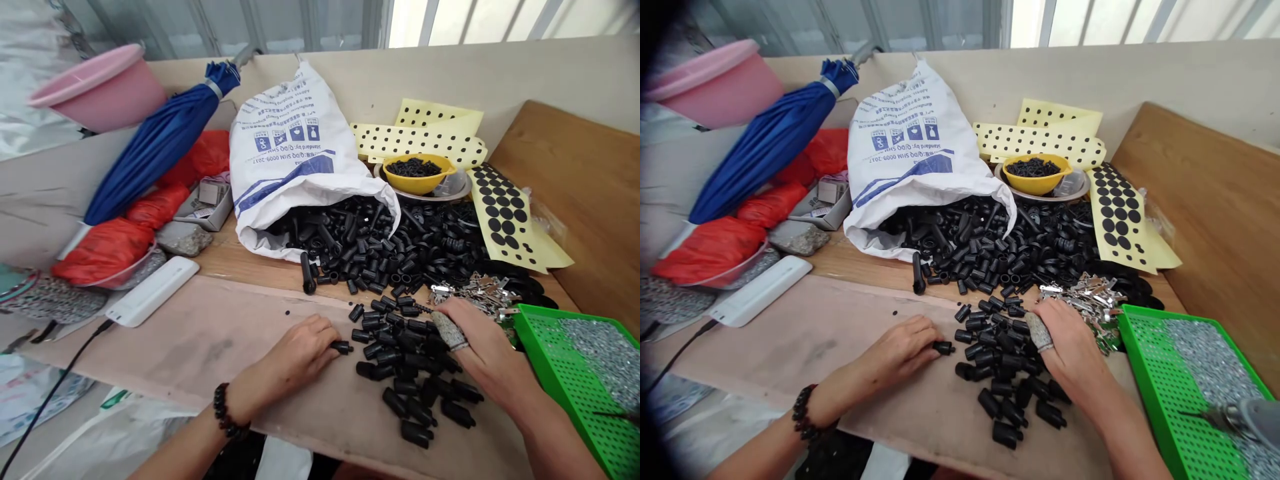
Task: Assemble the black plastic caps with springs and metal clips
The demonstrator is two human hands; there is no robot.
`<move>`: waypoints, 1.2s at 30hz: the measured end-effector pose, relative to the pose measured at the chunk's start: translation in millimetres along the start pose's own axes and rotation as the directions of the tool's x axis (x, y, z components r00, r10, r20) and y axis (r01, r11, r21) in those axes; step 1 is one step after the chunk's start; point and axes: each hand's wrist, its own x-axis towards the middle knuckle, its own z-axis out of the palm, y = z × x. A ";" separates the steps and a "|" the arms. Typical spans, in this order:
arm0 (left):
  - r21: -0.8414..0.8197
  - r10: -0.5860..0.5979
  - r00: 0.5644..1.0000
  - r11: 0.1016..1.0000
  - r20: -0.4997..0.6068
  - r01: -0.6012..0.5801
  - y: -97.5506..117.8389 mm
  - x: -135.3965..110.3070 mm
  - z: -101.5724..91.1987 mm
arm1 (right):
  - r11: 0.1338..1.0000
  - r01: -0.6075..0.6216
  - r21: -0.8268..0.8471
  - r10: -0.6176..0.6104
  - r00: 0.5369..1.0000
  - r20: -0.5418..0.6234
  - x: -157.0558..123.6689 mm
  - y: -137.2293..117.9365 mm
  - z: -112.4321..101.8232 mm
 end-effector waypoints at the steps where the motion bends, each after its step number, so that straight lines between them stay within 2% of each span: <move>1: -0.024 -0.018 1.000 1.000 -0.011 0.018 0.5 1.1 2.2 | 1.000 0.007 -0.004 -0.007 1.000 0.004 -0.5 0.2 0.6; 4: -0.115 -0.062 0.997 0.992 -0.056 0.055 4.6 3.5 3.7 | 1.000 0.016 -0.017 -0.016 1.000 0.005 -2.8 0.2 0.9; 8: -0.171 -0.105 0.984 0.982 -0.145 0.079 6.8 12.5 -4.1 | 1.000 -0.004 0.028 0.003 1.000 0.014 -4.8 -2.6 1.6; 10: -0.130 -0.118 0.967 0.987 -0.227 0.090 4.2 24.4 -8.7 | 0.998 -0.001 0.064 -0.001 0.999 0.035 -4.9 -4.1 3.6; 12: -0.013 -0.124 0.957 0.992 -0.260 0.125 0.8 41.1 -12.0 | 0.996 0.016 0.083 -0.021 0.998 0.061 -5.1 -5.1 6.6; 15: 0.176 -0.195 0.966 0.959 -0.169 0.224 -1.9 68.1 -12.9 | 0.996 0.033 0.087 -0.039 0.997 0.067 -6.9 -6.0 10.9; 18: 0.211 -0.271 0.946 0.929 -0.178 0.306 -1.1 86.8 -9.1 | 0.996 0.020 0.090 -0.026 0.998 0.065 -9.7 -6.6 13.0; 22: 0.191 -0.328 0.919 0.909 -0.220 0.370 -3.5 90.9 -3.8 | 0.995 0.020 0.100 -0.026 0.998 0.064 -11.1 -7.4 12.3; 29: 0.000 -0.319 0.896 0.942 -0.308 0.335 -9.5 66.3 -17.4 | 0.995 0.069 0.071 -0.068 0.998 -0.015 -5.8 -13.1 13.4; 32: -0.262 -0.279 0.908 0.944 -0.311 0.200 3.4 56.7 -20.8 | 0.993 0.096 0.064 -0.094 0.995 -0.036 -0.1 -19.8 14.6; 34: -0.422 -0.254 0.923 0.899 -0.290 0.116 15.8 52.6 -19.9 | 0.991 0.129 0.044 -0.127 0.991 -0.041 3.8 -24.7 14.6; 36: -0.503 -0.237 0.941 0.860 -0.242 0.087 27.7 50.8 -18.0 | 0.986 0.169 -0.002 -0.169 0.984 -0.048 6.4 -28.8 14.2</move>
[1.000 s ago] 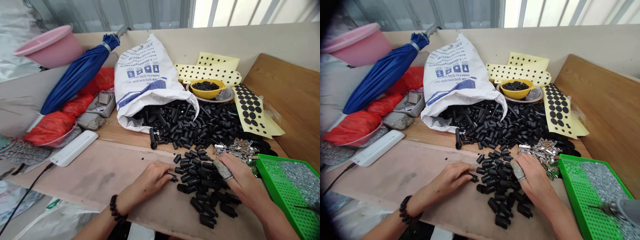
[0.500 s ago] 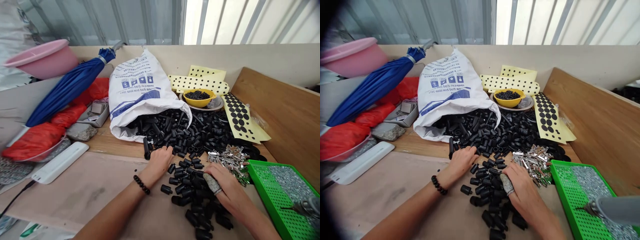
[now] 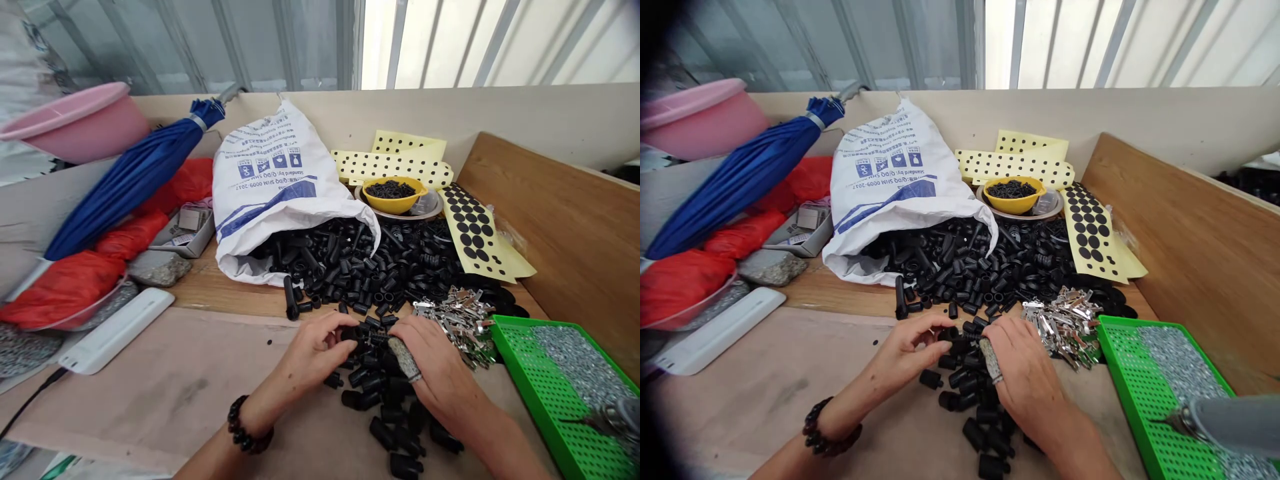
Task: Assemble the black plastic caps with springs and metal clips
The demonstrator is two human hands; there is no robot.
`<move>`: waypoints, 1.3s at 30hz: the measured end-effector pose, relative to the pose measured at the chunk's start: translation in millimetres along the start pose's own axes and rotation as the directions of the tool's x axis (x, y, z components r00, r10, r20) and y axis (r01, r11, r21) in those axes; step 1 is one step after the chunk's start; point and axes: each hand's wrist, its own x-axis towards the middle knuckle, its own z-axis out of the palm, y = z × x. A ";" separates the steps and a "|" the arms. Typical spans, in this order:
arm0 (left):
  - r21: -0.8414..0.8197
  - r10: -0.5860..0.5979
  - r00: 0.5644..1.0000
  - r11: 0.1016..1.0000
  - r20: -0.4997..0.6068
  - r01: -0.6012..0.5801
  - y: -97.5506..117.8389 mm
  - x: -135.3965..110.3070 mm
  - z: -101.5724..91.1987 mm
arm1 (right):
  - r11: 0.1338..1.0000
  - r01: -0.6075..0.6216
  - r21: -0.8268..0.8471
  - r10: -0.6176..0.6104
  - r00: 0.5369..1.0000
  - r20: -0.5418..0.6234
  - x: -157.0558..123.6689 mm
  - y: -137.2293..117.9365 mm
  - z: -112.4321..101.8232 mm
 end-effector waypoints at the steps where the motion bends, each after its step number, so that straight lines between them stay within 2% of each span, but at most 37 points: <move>1: -0.032 -0.002 1.000 0.999 0.027 0.003 3.6 -1.5 3.1 | 0.999 0.020 -0.025 -0.020 1.000 -0.002 0.8 -1.5 -0.4; 6: -0.158 0.007 0.996 0.987 0.090 0.007 8.4 -1.8 15.0 | 0.994 0.052 -0.092 -0.052 0.999 0.003 -3.0 -5.9 -3.2; 12: -0.216 -0.037 0.992 0.974 0.123 0.063 11.0 -4.8 23.8 | 0.998 0.055 -0.039 -0.054 0.998 0.016 -12.9 -6.8 1.1; 17: -0.229 0.098 0.987 0.971 0.126 -0.067 20.9 -10.5 21.5 | 0.997 -0.048 0.067 0.043 0.996 0.081 -18.2 -10.9 6.0; 21: -0.107 0.176 0.973 0.981 0.148 -0.161 15.4 -12.4 22.6 | 0.970 -0.148 0.191 0.121 0.982 0.147 -20.9 -17.6 5.3; 25: 0.020 0.158 0.972 0.986 0.171 -0.164 6.4 -13.4 27.9 | 0.973 -0.150 0.174 0.119 0.977 0.178 -23.7 -21.1 7.1; 29: 0.012 0.123 0.981 0.992 0.152 -0.126 7.4 -14.4 28.9 | 0.989 -0.118 0.088 0.099 0.974 0.203 -25.5 -19.4 7.7; 34: -0.147 0.213 0.958 0.972 0.195 -0.186 12.4 -16.8 24.0 | 0.984 -0.098 0.151 0.067 0.978 0.198 -28.2 -17.9 6.0; 39: -0.090 0.275 0.949 0.960 0.154 -0.264 5.2 -21.1 24.3 | 0.962 -0.100 0.253 0.050 0.979 0.199 -31.4 -22.2 7.9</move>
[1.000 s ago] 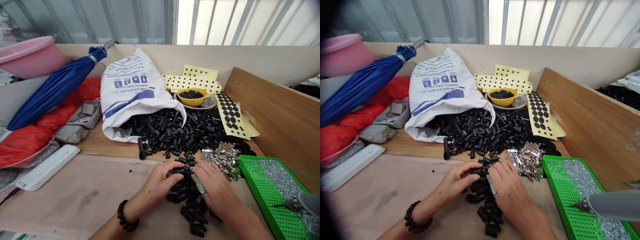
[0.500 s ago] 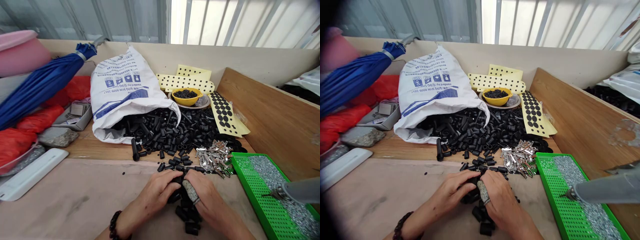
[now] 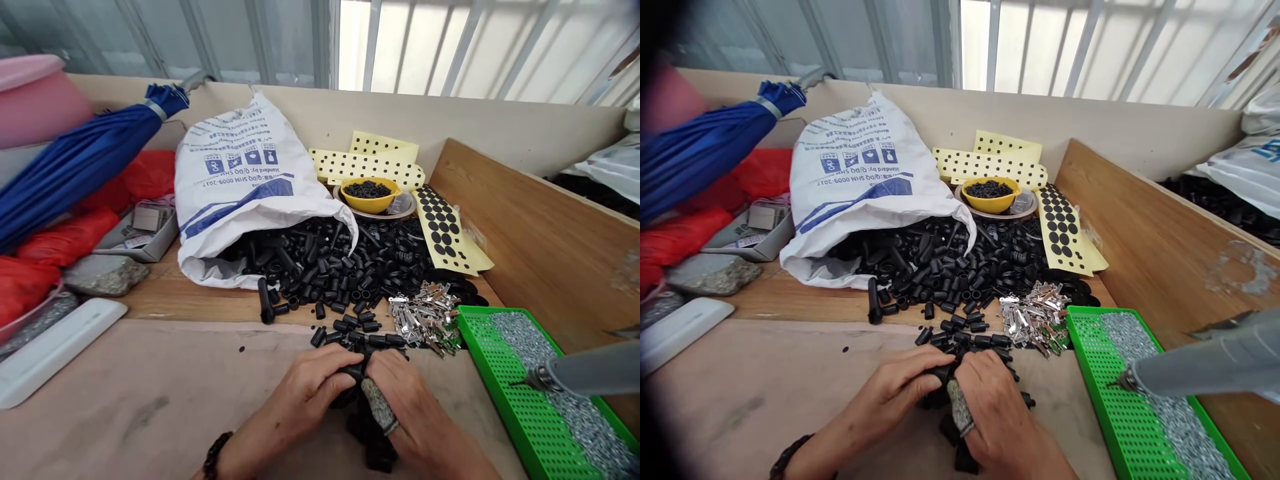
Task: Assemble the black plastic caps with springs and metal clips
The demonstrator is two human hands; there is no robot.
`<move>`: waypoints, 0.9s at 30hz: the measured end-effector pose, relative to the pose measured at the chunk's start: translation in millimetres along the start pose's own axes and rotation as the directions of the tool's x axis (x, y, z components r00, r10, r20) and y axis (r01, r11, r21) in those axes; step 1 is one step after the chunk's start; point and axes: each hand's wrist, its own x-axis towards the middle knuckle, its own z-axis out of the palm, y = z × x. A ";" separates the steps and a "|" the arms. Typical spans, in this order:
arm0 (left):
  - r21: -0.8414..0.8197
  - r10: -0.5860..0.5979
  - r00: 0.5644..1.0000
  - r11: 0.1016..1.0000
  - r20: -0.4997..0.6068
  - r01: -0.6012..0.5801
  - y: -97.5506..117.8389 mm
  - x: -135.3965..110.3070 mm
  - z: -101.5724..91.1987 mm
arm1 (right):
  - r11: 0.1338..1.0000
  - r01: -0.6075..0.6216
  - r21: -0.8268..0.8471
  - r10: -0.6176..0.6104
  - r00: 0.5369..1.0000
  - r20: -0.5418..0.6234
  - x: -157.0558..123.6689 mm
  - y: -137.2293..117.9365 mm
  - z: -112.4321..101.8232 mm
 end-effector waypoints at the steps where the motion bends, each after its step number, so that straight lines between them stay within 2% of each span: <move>1: 0.041 0.035 0.999 0.999 -0.007 -0.035 -2.6 -0.9 1.2 | 1.000 -0.006 0.021 0.006 1.000 0.004 0.1 -0.5 0.5; 3: 0.115 0.102 0.995 0.988 -0.009 -0.101 -7.4 -1.5 4.0 | 1.000 -0.023 0.006 0.023 1.000 -0.002 0.8 -0.6 1.2; 5: 0.140 0.112 0.994 0.984 -0.015 -0.108 -9.9 -0.8 6.4 | 0.997 -0.016 -0.079 0.014 0.999 -0.031 1.6 0.6 1.8; 10: 0.020 -0.136 0.990 0.990 -0.024 0.137 -1.0 3.9 6.7 | 0.973 0.067 -0.222 -0.084 0.994 -0.065 1.1 5.6 1.0; 13: -0.074 -0.179 0.984 0.981 0.004 0.179 6.3 6.4 4.8 | 0.976 0.090 -0.200 -0.106 0.992 -0.073 0.0 5.7 -1.5; 16: -0.086 -0.130 0.991 0.988 -0.015 0.128 10.6 6.7 4.0 | 0.996 0.055 -0.074 -0.060 0.996 -0.065 -0.7 2.2 -4.2; 20: -0.006 -0.005 0.997 1.000 -0.072 0.004 12.2 4.7 5.0 | 0.989 -0.025 0.149 0.038 0.996 -0.085 -2.4 -3.4 -5.9; 24: 0.164 0.167 0.983 0.975 -0.081 -0.152 9.4 2.9 6.2 | 0.945 -0.151 0.290 0.177 0.982 -0.064 -6.1 0.5 0.1; 27: 0.280 0.256 0.965 0.932 -0.058 -0.231 7.2 2.7 6.3 | 0.885 -0.233 0.402 0.247 0.969 0.016 -6.8 5.4 5.2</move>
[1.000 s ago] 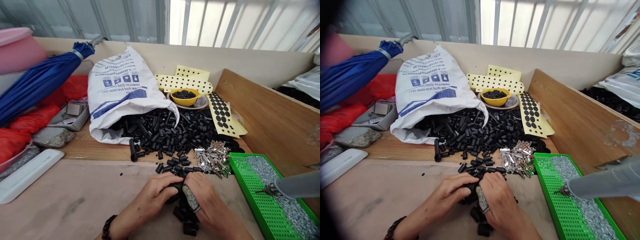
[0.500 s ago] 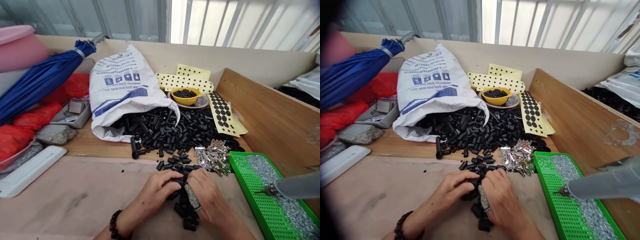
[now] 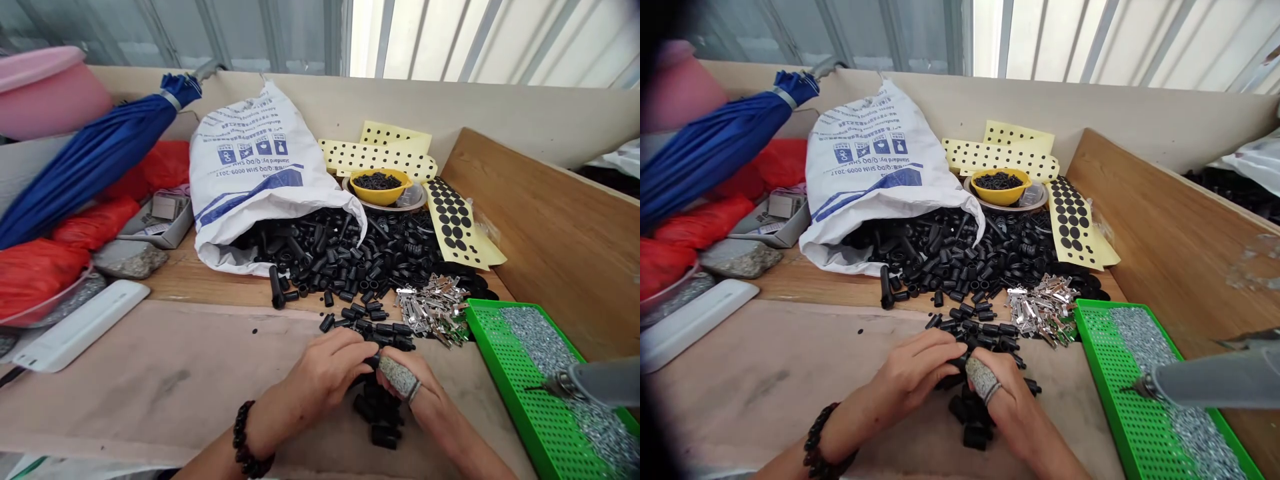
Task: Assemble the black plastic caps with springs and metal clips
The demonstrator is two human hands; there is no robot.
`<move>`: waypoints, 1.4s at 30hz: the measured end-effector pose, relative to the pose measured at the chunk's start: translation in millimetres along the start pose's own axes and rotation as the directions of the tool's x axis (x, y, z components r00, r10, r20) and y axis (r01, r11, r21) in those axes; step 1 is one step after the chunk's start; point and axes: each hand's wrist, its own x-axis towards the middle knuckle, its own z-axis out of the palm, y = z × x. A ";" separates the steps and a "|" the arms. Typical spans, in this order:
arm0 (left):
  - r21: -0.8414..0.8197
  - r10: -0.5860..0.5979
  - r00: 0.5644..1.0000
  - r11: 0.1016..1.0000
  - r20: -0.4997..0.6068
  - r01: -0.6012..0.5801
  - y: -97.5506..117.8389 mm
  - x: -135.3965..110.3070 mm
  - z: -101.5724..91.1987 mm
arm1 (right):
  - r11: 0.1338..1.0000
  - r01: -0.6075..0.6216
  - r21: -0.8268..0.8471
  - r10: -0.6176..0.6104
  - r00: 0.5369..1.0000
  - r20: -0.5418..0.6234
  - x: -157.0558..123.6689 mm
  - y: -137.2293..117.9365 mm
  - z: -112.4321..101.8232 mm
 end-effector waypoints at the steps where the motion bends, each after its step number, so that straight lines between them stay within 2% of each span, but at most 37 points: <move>1: 0.017 0.014 1.000 1.000 -0.001 -0.014 -0.4 0.2 0.0 | 1.000 -0.005 0.020 0.004 1.000 0.016 0.6 0.1 0.2; 3: 0.012 0.021 1.000 1.000 -0.002 -0.021 -0.6 1.0 -0.3 | 1.000 0.029 -0.009 -0.029 1.000 0.009 2.1 -3.2 -0.7; 6: -0.066 -0.031 0.999 0.997 0.009 0.032 -0.9 2.5 -1.0 | 0.966 0.157 -0.206 -0.162 0.987 -0.012 4.0 -9.2 -3.6; 10: -0.192 -0.211 0.972 0.955 0.105 0.228 -2.1 4.5 -3.4 | 0.816 0.303 -0.492 -0.312 0.948 0.066 6.5 -6.6 -6.3; 13: -0.237 -0.289 0.938 0.914 0.189 0.329 -2.3 7.5 -7.4 | 0.732 0.357 -0.580 -0.353 0.927 0.125 8.5 -2.3 -8.3; 15: -0.275 -0.307 0.927 0.892 0.216 0.360 -1.7 9.9 -9.8 | 0.735 0.360 -0.575 -0.347 0.928 0.138 9.5 -1.8 -9.8; 17: -0.310 -0.325 0.922 0.873 0.209 0.377 -0.6 11.9 -10.9 | 0.776 0.341 -0.531 -0.331 0.936 0.117 9.9 -3.4 -11.2; 22: -0.317 -0.333 0.935 0.880 0.123 0.355 1.0 12.0 -6.8 | 0.897 0.247 -0.368 -0.259 0.966 0.019 9.5 -10.4 -10.9; 25: -0.257 -0.272 0.960 0.925 0.061 0.279 0.0 9.2 -3.0 | 0.931 0.222 -0.290 -0.231 0.973 0.004 9.8 -11.6 -8.3; 29: -0.133 -0.096 0.995 0.987 -0.030 0.091 -2.8 5.1 0.4 | 0.971 0.174 -0.165 -0.182 0.983 -0.035 11.7 -11.8 -4.3; 32: -0.043 0.015 0.998 0.999 -0.053 -0.017 -4.6 3.2 1.7 | 0.988 0.136 -0.066 -0.139 0.990 -0.034 12.9 -12.6 -2.9; 34: -0.016 0.037 0.998 0.999 -0.051 -0.038 -4.9 3.1 1.4 | 0.984 0.149 -0.096 -0.153 0.987 -0.040 13.2 -12.5 -3.2; 36: -0.032 0.010 0.999 0.999 -0.036 -0.011 -4.4 4.3 0.0 | 0.964 0.186 -0.193 -0.195 0.980 -0.031 13.7 -11.5 -4.5; 42: -0.156 -0.164 0.982 0.972 0.097 0.178 -2.4 10.1 -9.4 | 0.843 0.343 -0.415 -0.338 0.937 0.087 17.4 -6.3 -10.0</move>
